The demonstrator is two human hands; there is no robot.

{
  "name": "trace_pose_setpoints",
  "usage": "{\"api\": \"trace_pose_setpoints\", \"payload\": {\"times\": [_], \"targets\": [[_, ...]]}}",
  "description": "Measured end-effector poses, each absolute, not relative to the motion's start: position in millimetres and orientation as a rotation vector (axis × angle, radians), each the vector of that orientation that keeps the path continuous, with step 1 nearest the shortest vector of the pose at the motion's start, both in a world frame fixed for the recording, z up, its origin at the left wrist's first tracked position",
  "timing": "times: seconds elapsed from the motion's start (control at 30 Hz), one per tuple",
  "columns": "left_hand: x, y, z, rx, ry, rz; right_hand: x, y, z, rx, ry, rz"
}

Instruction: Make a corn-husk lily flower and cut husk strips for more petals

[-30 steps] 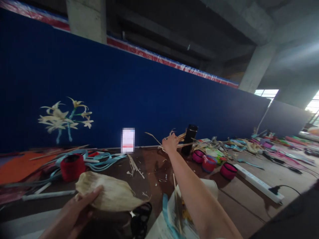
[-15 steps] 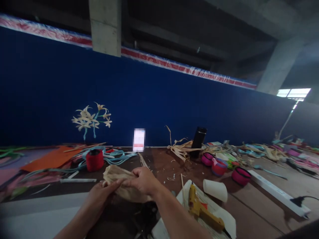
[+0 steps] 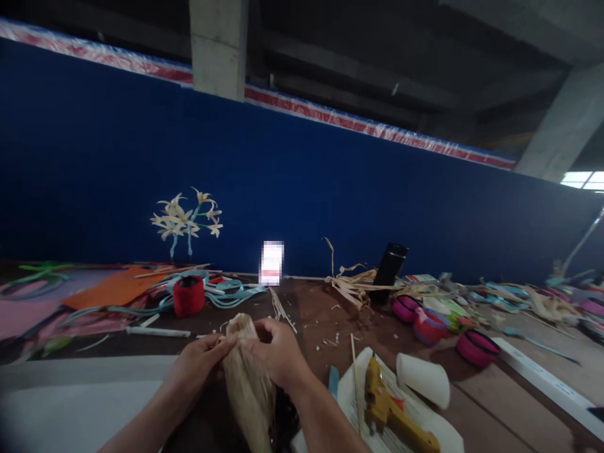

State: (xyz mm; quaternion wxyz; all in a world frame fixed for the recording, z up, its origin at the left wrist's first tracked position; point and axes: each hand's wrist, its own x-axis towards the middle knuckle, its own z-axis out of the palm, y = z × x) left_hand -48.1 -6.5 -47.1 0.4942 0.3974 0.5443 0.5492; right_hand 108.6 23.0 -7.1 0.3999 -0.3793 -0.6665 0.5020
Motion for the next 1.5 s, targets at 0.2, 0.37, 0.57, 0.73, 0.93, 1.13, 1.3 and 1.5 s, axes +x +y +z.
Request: {"api": "trace_pose_setpoints", "payload": {"times": [0.2,0.37,0.57,0.73,0.93,1.13,1.3,1.5], "targets": [[-44.5,-9.8,-42.8,0.982,1.227,1.266,111.4,27.7,-14.9,-1.054,-1.493,1.385],[-45.6,-11.7,-38.5,0.966,1.233,1.289,112.9,28.7,-19.1,-1.009,-1.419,1.518],[-46.9,-10.6,-40.0,0.954,1.258,1.339,112.1,26.4,-16.5,-1.010,-1.373,1.575],[-47.4,-11.9,-35.4,1.192,1.432,1.240,110.0,22.3,-8.2,-0.924,-1.580,1.333],[-42.0,-17.7,-26.0,1.267,1.321,1.155,107.6,19.8,-4.1,-1.067,-1.650,0.921],[-40.6,-19.0,-27.6,1.191,1.259,1.097,112.3,24.8,-8.2,-1.104,-1.581,0.745],[-45.5,-21.1,-20.5,1.277,1.464,1.168,114.5,29.9,-11.6,-1.091,-1.487,0.898],[-50.6,-19.4,-19.6,1.298,1.461,1.141,118.8,25.3,-5.0,-0.956,-1.373,1.530]]}}
